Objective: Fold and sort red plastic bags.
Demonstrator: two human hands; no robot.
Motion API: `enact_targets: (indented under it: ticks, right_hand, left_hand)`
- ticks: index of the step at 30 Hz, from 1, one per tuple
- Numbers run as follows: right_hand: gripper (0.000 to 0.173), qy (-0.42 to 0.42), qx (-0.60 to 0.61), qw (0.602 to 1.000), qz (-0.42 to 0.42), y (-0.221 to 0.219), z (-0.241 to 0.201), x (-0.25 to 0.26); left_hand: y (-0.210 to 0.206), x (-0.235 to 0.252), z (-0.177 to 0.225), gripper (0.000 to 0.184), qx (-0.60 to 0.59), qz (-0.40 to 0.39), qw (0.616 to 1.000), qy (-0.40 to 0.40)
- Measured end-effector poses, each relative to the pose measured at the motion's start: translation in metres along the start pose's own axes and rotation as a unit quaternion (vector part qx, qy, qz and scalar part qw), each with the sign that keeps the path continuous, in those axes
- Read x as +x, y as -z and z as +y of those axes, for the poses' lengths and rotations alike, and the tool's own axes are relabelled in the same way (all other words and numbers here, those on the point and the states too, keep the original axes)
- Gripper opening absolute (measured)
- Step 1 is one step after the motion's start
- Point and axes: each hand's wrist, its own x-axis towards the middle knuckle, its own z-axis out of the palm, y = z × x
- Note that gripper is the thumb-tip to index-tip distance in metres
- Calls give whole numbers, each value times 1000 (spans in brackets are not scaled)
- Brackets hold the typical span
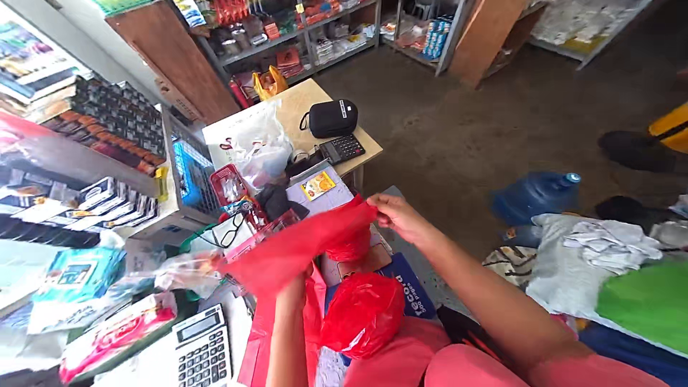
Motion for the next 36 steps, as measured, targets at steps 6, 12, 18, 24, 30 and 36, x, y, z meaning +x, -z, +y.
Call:
enact_targets:
  ticks: [6,12,18,24,30,36]
  right_hand:
    - [20,12,-65,996,64,-12,-1,37]
    - [23,-92,-79,991,54,-2,48,49]
    - [22,-23,-97,992,81,10,109,53]
    - [46,88,-177,980,-19,42,62,37]
    - [73,114,-105,975,-157,21,35,36]
    - [70,34,-67,987,-139,30,111,42]
  left_hand:
    - [-21,25,1,17,-17,46,996,77]
    - [-21,32,-41,15,-9,35,986,166]
    - [-12,45,-100,19,145,62,979,130]
    - [17,28,-79,67,153,-12,988,35]
    - [-6,37,-36,89,133,-103,982,-83]
    - [2,53,-91,70,132,-136,982,11]
